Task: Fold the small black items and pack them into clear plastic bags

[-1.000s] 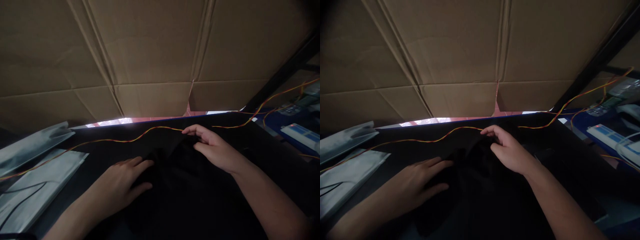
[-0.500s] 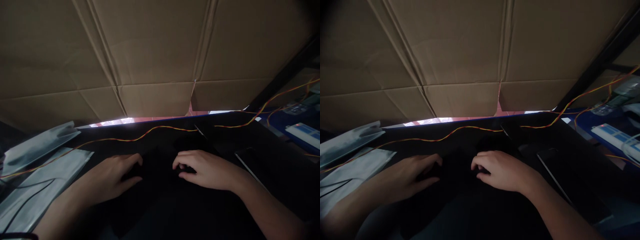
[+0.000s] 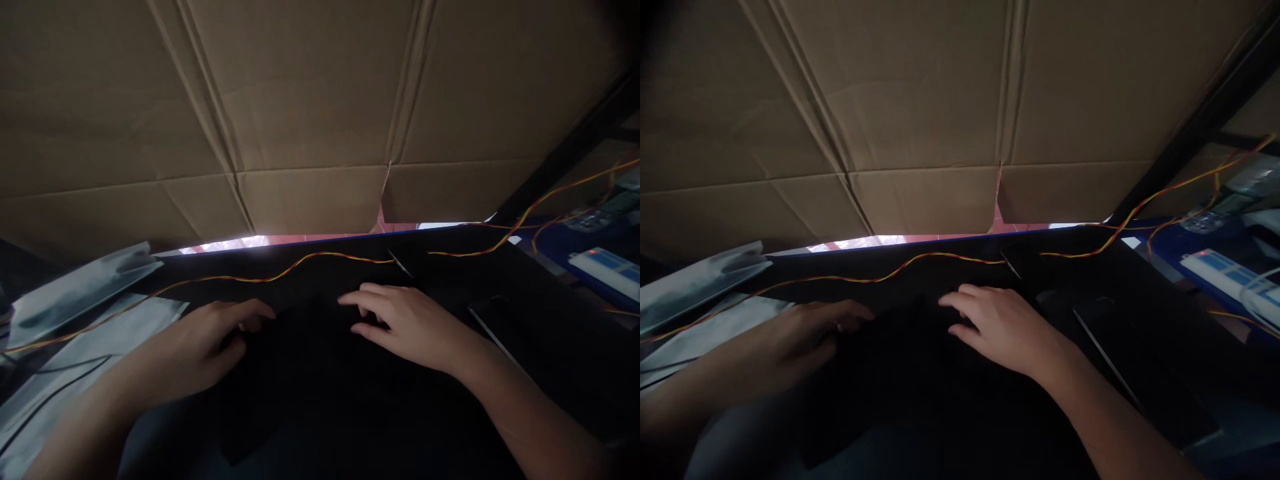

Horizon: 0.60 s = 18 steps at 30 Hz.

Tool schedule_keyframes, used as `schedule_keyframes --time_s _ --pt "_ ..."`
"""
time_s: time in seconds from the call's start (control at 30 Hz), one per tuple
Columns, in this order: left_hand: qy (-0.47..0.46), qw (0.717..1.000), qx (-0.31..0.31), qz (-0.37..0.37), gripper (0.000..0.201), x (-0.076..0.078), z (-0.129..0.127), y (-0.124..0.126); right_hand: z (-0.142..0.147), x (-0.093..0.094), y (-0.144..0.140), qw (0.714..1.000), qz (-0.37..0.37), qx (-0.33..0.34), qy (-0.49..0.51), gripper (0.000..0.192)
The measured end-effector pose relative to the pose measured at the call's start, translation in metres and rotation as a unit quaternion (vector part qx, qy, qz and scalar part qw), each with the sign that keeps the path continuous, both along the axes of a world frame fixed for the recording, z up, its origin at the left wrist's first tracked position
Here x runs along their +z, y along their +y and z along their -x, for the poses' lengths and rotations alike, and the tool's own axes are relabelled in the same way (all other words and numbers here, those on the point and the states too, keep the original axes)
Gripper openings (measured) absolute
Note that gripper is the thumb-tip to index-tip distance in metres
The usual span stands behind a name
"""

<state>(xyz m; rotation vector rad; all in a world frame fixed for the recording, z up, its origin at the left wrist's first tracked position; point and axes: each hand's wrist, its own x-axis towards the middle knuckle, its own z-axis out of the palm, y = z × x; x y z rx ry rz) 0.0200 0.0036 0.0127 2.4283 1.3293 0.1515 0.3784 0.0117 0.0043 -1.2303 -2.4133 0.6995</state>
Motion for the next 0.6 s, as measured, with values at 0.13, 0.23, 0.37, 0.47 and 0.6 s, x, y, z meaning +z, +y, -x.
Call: schedule_keyframes --time_s 0.13,0.23,0.37,0.47,0.6 --pt "0.055 0.972 0.067 -0.22 0.037 0.003 -0.011 0.004 0.014 -0.023 0.007 0.997 -0.041 -0.069 0.007 0.032" --pt "0.077 0.934 0.082 -0.339 0.036 0.004 -0.022 -0.002 0.023 -0.03 0.011 0.96 0.082 -0.172 0.205 0.031" --pt "-0.025 0.975 -0.1 -0.198 0.027 0.005 -0.035 -0.012 0.026 -0.026 0.011 0.89 0.245 -0.111 0.367 0.023" --pt "-0.032 0.991 -0.115 -0.066 0.027 0.001 -0.037 -0.012 0.024 -0.022 0.006 0.958 0.148 -0.003 0.247 0.01" --pt "0.022 0.987 -0.055 -0.146 0.028 -0.01 -0.03 0.003 0.024 -0.024 0.0 0.997 -0.003 0.045 0.057 0.043"
